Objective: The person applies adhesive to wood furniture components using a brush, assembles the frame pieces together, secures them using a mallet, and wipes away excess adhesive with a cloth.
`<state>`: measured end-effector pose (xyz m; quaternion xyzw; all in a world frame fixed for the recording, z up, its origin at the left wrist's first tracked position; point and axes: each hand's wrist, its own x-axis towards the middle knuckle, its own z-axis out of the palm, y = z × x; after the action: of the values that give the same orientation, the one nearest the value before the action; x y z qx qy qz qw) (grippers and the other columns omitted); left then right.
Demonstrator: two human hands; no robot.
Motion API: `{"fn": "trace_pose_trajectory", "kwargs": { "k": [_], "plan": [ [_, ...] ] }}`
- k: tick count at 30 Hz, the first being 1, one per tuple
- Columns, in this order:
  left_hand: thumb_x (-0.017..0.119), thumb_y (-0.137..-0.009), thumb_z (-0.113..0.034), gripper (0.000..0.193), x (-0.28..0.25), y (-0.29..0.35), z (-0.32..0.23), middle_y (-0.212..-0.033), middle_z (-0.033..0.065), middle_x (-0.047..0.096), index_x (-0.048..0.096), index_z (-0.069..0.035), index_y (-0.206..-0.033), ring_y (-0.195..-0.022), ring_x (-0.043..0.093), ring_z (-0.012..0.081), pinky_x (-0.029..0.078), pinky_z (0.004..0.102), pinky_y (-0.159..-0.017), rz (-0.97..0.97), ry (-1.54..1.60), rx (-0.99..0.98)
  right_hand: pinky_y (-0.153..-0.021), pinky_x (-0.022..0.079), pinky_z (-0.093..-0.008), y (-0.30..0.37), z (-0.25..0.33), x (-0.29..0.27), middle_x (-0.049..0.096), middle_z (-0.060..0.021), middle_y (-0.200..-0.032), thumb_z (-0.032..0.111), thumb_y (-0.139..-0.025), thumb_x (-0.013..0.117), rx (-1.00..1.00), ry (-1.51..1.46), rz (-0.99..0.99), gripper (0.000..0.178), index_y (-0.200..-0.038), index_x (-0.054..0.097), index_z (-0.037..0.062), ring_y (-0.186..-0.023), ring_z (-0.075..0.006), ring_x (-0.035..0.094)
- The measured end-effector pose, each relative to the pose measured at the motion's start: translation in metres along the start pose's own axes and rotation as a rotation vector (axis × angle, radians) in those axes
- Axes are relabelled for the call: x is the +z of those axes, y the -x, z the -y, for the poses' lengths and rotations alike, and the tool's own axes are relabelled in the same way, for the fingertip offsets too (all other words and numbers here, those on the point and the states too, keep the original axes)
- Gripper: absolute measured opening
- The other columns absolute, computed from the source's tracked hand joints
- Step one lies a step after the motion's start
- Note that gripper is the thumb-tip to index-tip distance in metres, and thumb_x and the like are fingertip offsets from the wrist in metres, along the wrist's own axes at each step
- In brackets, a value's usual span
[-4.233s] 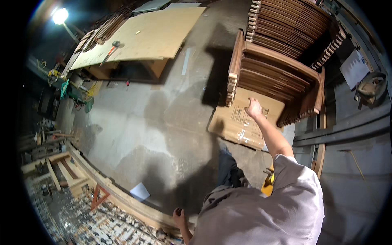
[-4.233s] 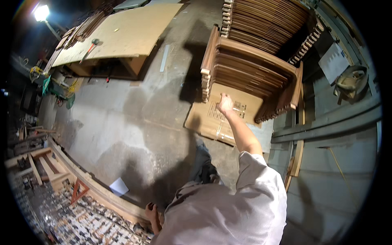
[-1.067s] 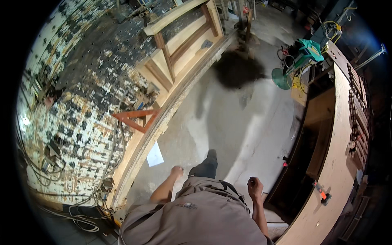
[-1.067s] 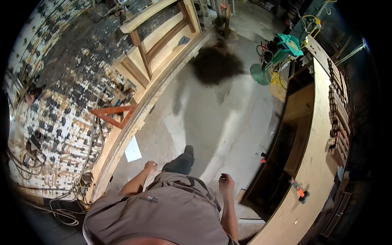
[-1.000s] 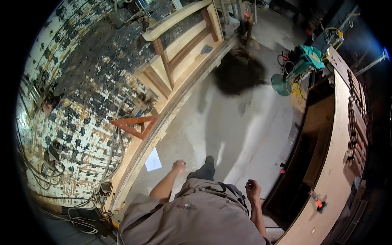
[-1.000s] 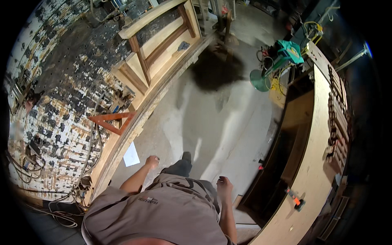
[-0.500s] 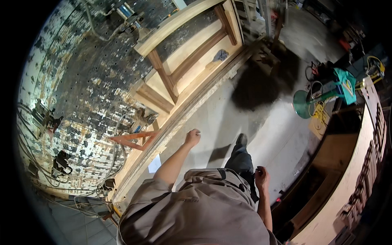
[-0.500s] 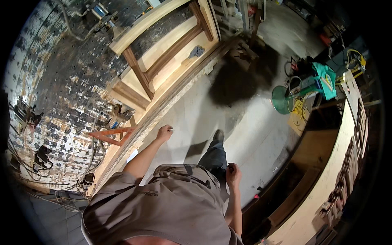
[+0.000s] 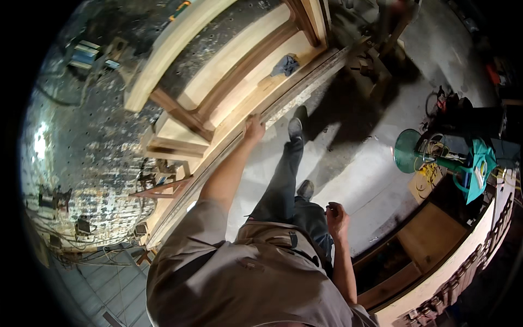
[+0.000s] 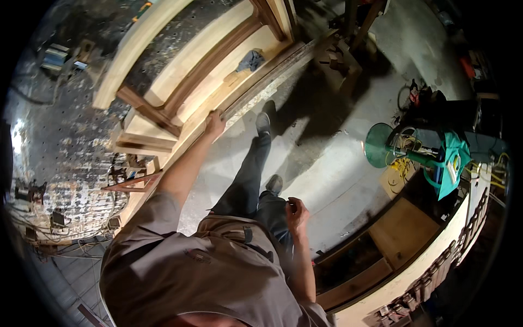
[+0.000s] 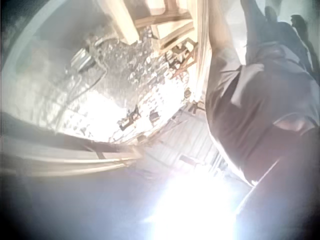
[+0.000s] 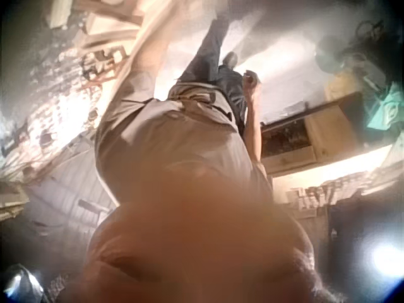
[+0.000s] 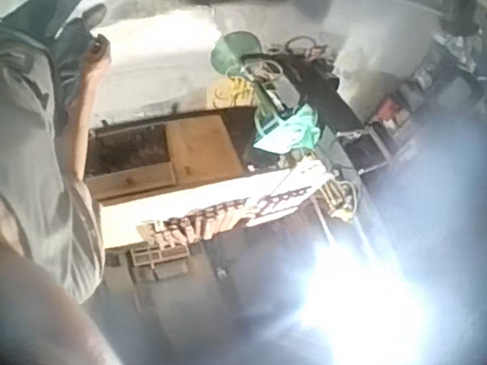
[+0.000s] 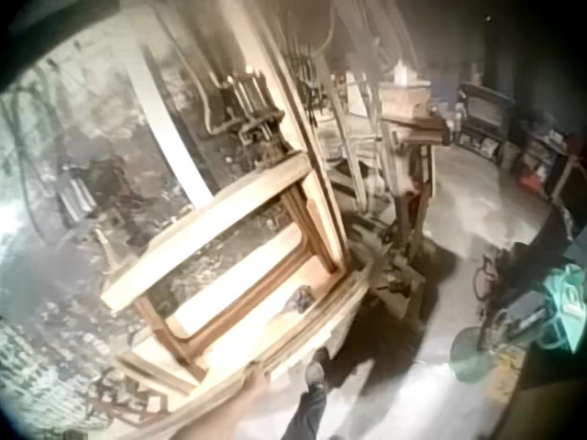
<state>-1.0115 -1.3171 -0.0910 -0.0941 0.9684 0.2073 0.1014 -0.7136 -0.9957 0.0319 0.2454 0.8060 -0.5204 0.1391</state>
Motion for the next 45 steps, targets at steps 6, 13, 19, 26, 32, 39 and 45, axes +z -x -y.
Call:
{"fn": "trace_pose_trajectory", "kwargs": {
  "k": [6,13,19,26,32,39,45],
  "plan": [
    [0.063,-0.080,-0.018,0.039,0.075,-0.165,-0.048,-0.116,0.0185,0.057,0.056,-0.006,-0.116,-0.112,0.054,0.0330,0.043,0.0403,-0.095,-0.041,0.056,-0.065,-0.066,0.053,-0.0291,-0.070,0.012,-0.007,0.069,-0.0106,-0.082,0.006,-0.086,0.062,0.198,0.112,-0.029,0.016,-0.100,0.063,-0.0007,-0.070,-0.0164,0.068],
    [0.064,-0.079,-0.016,0.052,0.147,-0.269,-0.052,-0.122,0.0213,0.053,0.046,0.000,-0.125,-0.119,0.048,0.0354,0.037,0.0423,-0.100,-0.083,-0.068,-0.069,-0.068,0.052,-0.0275,-0.163,0.066,0.027,0.069,-0.0096,-0.084,0.006,-0.086,0.062,0.358,-0.047,0.034,0.017,-0.101,0.063,0.0013,-0.074,-0.0151,0.068],
    [0.068,-0.076,-0.017,0.030,0.141,-0.291,-0.059,-0.103,0.0171,0.063,0.057,-0.003,-0.100,-0.099,0.060,0.0354,0.046,0.0470,-0.081,0.055,0.031,-0.123,-0.069,0.053,-0.0279,-0.227,0.110,0.042,0.069,-0.0112,-0.089,0.004,-0.086,0.062,0.279,0.044,0.183,0.016,-0.102,0.063,-0.0003,-0.078,-0.0155,0.068],
    [0.069,-0.088,-0.022,0.024,0.091,-0.252,-0.098,-0.085,0.0028,0.066,0.065,-0.003,-0.102,-0.068,0.062,0.0131,0.051,0.0286,-0.057,0.254,1.130,-0.590,-0.072,0.052,-0.0390,-0.371,0.143,0.055,0.061,-0.0181,-0.099,0.011,-0.078,0.070,-0.207,0.280,0.248,0.040,-0.114,0.055,0.0004,-0.085,-0.0335,0.062],
    [0.058,-0.095,-0.030,0.031,0.017,-0.166,-0.193,-0.081,0.0040,0.062,0.061,0.001,-0.097,-0.070,0.062,0.0149,0.053,0.0282,-0.059,0.287,1.398,-0.802,-0.070,0.051,-0.0411,-0.437,0.220,0.064,0.062,-0.0226,-0.095,0.012,-0.080,0.068,-0.402,0.353,0.404,0.051,-0.125,0.046,-0.0005,-0.082,-0.0424,0.061],
    [0.064,-0.089,-0.013,0.018,0.017,-0.163,-0.210,-0.098,0.0040,0.066,0.064,-0.002,-0.104,-0.088,0.063,0.0144,0.048,0.0280,-0.078,-0.306,1.720,-0.655,-0.052,0.045,-0.0334,-0.454,0.182,0.006,0.058,-0.0095,-0.066,0.012,-0.080,0.068,-0.065,0.007,0.431,0.025,-0.097,0.055,-0.0016,-0.054,-0.0230,0.056],
    [0.070,-0.084,-0.005,0.021,0.014,-0.163,-0.252,-0.097,0.0050,0.066,0.064,-0.001,-0.104,-0.085,0.062,0.0138,0.048,0.0262,-0.077,-0.301,1.775,-0.568,-0.048,0.038,-0.0226,-0.478,0.232,-0.023,0.057,-0.0001,-0.061,0.015,-0.082,0.071,0.092,-0.322,0.495,0.020,-0.090,0.059,0.0008,-0.054,-0.0045,0.047]
  ]
}}
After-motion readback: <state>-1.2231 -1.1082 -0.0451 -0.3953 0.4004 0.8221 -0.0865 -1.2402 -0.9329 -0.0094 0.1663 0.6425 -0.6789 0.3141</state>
